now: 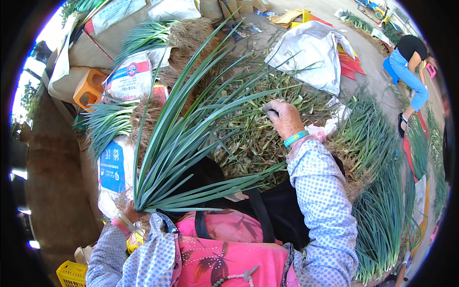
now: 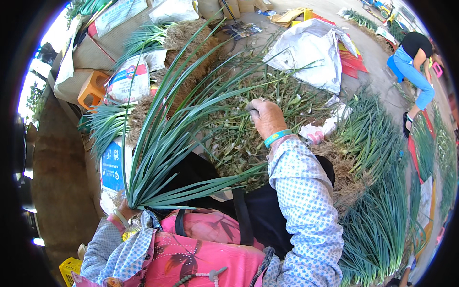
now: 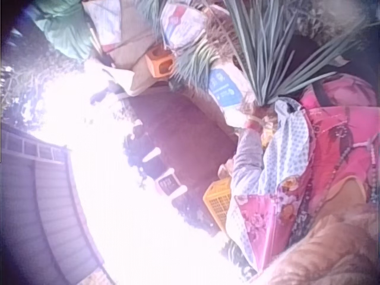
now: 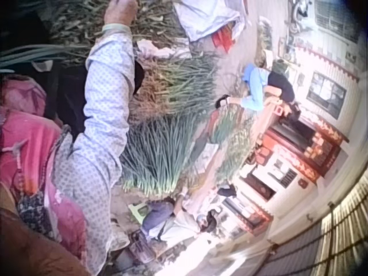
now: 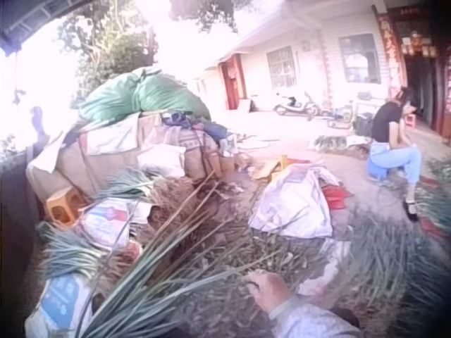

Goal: The person sits on the ground and trims the roots and outer layers of green onions by hand. They gather the trimmed onions into a bundle and place them aside.

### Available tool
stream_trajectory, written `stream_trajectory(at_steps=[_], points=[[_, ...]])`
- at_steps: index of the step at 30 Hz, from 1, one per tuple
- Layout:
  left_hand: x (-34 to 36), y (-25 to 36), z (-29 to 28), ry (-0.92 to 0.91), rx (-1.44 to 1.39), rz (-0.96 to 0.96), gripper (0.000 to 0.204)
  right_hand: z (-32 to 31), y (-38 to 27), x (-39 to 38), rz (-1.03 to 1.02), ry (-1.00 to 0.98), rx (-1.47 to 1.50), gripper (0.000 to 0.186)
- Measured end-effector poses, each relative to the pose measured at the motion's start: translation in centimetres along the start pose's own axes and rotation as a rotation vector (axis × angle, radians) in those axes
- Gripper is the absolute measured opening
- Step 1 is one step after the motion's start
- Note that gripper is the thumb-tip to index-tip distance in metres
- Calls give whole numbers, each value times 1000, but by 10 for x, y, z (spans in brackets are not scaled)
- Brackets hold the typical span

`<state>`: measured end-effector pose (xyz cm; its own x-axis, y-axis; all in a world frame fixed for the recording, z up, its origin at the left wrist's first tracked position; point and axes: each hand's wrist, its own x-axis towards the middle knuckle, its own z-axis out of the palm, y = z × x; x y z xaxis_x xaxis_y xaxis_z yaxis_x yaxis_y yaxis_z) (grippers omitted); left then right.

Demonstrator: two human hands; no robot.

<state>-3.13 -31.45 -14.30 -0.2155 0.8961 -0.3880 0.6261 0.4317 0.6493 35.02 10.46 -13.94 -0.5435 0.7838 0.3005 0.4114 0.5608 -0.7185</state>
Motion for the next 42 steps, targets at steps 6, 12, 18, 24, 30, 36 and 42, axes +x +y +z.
stream_trajectory(at_steps=[6, 12, 18, 24, 30, 36, 42], points=[[-1, -11, 1, -27, -18, -4, 35, 6, 7, 13, 204, 162, 264, 12], [3, -22, 3, -47, -121, 28, 35, -3, 16, 21, 344, 376, 456, 19], [2, -40, 0, -24, 119, 112, 38, -7, 20, 19, 256, 83, 187, 34], [3, -16, 2, 5, 107, 68, 34, -12, -14, 22, 161, 108, 525, 57], [7, -18, 3, 34, 63, 116, 33, -15, -18, 21, 230, 334, 671, 31], [7, -28, 3, 33, 182, 104, 38, -11, 4, 23, 294, 354, 612, 20], [6, -17, 4, 13, -113, 55, 40, 0, -2, 23, 252, 166, 781, 35]])
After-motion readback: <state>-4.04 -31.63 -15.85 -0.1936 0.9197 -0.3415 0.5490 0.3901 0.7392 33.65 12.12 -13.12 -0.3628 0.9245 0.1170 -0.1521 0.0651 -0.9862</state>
